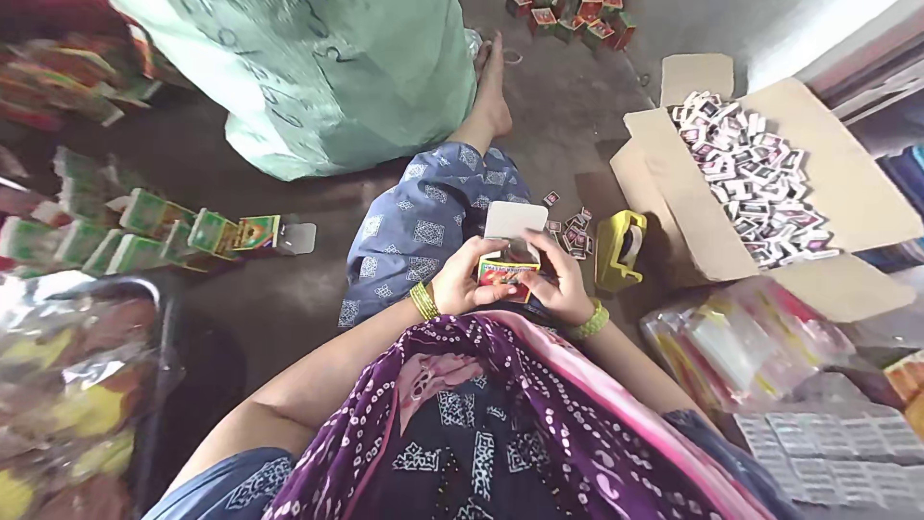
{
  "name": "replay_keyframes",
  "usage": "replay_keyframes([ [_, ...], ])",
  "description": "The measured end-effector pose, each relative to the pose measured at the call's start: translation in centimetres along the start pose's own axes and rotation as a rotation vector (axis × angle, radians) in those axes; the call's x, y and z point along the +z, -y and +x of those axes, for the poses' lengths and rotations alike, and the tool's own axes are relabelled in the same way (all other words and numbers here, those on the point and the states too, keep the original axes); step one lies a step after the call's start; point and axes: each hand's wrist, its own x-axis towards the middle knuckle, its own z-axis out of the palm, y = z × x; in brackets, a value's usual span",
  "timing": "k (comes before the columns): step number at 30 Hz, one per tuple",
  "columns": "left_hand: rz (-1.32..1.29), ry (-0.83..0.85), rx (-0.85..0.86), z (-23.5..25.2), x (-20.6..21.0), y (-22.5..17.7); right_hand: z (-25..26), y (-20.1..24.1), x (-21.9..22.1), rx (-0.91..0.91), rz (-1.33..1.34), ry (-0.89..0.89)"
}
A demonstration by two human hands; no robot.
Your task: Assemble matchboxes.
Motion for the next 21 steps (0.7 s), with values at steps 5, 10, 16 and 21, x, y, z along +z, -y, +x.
replay_keyframes([
  [5,-0.085,0.013,-0.028,0.0,0.1,0.1,-0.1,-0.9,0.7,-0.078,-0.161,-0.041],
  [10,-0.270,-0.012,-0.270,0.0,0.0,0.0,0.5,0.7,0.3,0.139,0.183,-0.147],
  [16,-0.219,0.020,-0.266,0.0,0.3,0.1,1.0,1.8,-0.9,0.093,0.037,0.014],
  [21,-0.185,0.074,-0.254,0.1,0.3,-0.2,1.2,2.1,-1.2,-0.008,-0.168,0.082],
])
